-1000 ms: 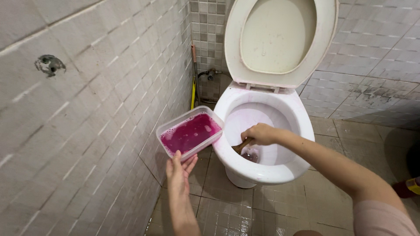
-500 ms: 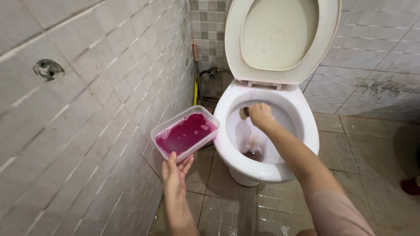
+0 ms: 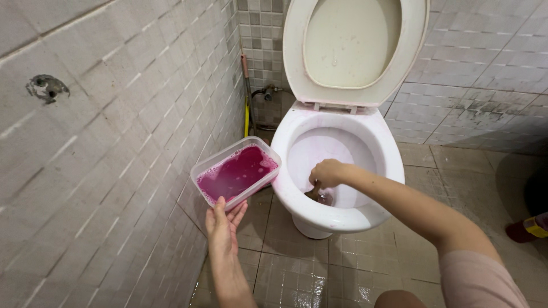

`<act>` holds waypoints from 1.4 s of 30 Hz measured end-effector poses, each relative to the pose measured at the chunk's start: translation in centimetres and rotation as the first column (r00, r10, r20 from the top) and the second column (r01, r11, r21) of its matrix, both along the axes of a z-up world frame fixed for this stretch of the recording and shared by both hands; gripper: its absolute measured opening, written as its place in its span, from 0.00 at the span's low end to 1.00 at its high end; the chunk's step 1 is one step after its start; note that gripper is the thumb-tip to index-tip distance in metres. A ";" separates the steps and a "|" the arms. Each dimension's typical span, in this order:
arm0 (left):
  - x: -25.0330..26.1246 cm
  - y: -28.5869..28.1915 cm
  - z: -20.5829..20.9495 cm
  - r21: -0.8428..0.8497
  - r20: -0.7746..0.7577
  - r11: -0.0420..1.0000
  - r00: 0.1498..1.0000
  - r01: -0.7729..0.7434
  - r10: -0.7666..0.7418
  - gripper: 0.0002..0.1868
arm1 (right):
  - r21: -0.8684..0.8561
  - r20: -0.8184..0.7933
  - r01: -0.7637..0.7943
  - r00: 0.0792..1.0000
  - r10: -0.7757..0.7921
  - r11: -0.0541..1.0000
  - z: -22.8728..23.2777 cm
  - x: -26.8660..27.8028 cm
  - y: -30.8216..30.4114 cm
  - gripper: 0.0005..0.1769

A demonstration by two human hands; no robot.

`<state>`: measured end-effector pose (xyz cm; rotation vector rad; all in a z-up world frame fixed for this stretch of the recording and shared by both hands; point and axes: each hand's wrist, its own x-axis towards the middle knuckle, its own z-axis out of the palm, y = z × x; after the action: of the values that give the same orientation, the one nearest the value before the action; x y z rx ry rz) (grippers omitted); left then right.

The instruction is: The person scrubs the inside of a toilet bowl and the underside of the toilet seat using a brush and a pink cleaning solution. They repeatedly dip the brush into a container of pink liquid and apply it to the surfaces.

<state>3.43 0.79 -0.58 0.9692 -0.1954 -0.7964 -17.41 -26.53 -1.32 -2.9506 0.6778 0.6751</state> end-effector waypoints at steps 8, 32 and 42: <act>-0.3 -0.7 -0.4 -0.014 -0.023 1.000 1.000 -0.006 0.005 0.20 | -0.269 0.219 0.187 0.967 -0.129 0.945 -2.8 1.7 -6.3 0.06; 0.3 -0.5 -0.5 -0.028 -0.023 1.000 1.000 -0.005 0.005 0.18 | -0.329 0.049 0.215 0.976 -0.210 0.920 -2.5 2.1 -7.3 0.11; -0.2 -0.1 -0.4 -0.026 -0.031 1.000 0.999 -0.016 0.015 0.19 | -0.310 -0.171 0.247 0.935 -0.310 0.918 -3.7 -3.9 -8.5 0.13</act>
<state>3.21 0.72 -0.97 0.9324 -0.1706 -0.7923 -21.33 -35.02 -4.99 -2.9540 1.2918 0.9514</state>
